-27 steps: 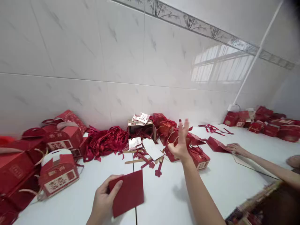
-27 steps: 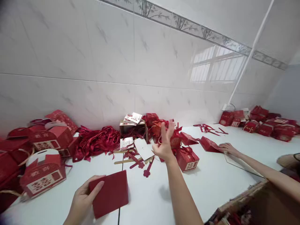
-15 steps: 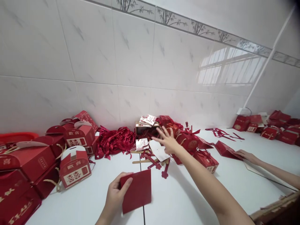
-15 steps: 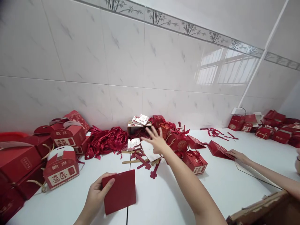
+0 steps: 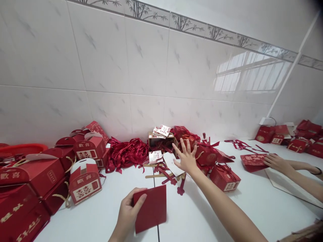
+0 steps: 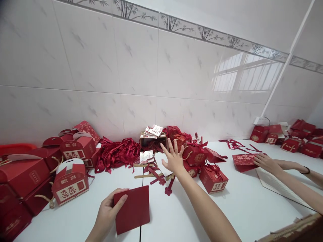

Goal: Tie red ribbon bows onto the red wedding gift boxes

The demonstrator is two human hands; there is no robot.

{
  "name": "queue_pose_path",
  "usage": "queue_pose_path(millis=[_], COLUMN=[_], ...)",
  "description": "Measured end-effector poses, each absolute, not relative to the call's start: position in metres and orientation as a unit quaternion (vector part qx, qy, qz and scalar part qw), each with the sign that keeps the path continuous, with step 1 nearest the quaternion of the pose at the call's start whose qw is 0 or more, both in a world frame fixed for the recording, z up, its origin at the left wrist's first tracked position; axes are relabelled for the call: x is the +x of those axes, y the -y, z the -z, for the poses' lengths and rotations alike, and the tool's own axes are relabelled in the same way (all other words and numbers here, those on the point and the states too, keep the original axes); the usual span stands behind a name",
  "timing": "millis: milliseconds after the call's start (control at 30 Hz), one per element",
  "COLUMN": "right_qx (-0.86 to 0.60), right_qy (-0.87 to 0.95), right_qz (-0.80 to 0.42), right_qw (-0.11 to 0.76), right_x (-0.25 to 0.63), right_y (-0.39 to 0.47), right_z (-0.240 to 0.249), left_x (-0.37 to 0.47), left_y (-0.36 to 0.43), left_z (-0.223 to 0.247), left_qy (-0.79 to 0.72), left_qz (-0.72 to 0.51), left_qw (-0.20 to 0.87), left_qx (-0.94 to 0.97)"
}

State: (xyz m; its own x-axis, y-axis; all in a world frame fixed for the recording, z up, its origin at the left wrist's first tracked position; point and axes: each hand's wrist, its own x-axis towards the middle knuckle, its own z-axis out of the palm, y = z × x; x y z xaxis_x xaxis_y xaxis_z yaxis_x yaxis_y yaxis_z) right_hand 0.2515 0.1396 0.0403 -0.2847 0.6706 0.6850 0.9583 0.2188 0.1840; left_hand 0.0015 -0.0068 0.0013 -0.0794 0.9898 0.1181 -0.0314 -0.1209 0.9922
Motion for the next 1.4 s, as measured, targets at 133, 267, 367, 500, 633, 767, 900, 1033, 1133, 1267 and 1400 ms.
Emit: queue_pose_path(millis=[133, 267, 367, 500, 633, 767, 900, 1033, 1133, 1267, 1400], right_qx=[-0.528, -0.623, -0.615, -0.394, -0.331, -0.422, -0.443, -0.271, -0.172, -0.435, -0.566], right_qy=[0.753, 0.649, 0.687, 0.904, 0.937, 0.877, 0.679, 0.582, 0.602, 0.7, 0.671], right_qz=[0.27, 0.215, 0.164, 0.046, -0.005, 0.002, -0.049, -0.127, -0.249, -0.327, -0.273], right_qw=[0.284, 0.38, 0.351, 0.158, 0.114, 0.228, 0.583, 0.756, 0.739, 0.463, 0.394], right_x=[0.235, 0.24, 0.239, 0.223, 0.212, 0.222, 0.266, 0.305, 0.289, 0.223, 0.17], right_y=[-0.138, -0.143, -0.138, -0.114, -0.105, -0.119, -0.114, -0.086, -0.087, -0.126, -0.16], right_z=[-0.053, -0.075, -0.07, -0.03, 0.0, -0.019, -0.075, -0.102, -0.087, -0.048, -0.002], left_x=[0.003, 0.006, 0.007, 0.007, 0.007, 0.009, 0.012, 0.012, 0.011, 0.01, 0.01], left_y=[0.01, 0.012, 0.012, 0.012, 0.014, 0.016, 0.017, 0.019, 0.018, 0.017, 0.017], left_z=[-0.004, -0.007, -0.009, -0.007, -0.009, -0.012, -0.011, -0.009, -0.008, -0.005, -0.005], left_qy=[-0.477, -0.476, -0.474, -0.467, -0.46, -0.456, -0.46, -0.467, -0.468, -0.471, -0.482], left_qz=[-0.556, -0.559, -0.561, -0.566, -0.57, -0.571, -0.574, -0.563, -0.561, -0.562, -0.558], left_qw=[0.45, 0.434, 0.429, 0.436, 0.445, 0.44, 0.44, 0.459, 0.458, 0.451, 0.451], left_qx=[0.51, 0.522, 0.525, 0.521, 0.515, 0.522, 0.515, 0.504, 0.507, 0.509, 0.503])
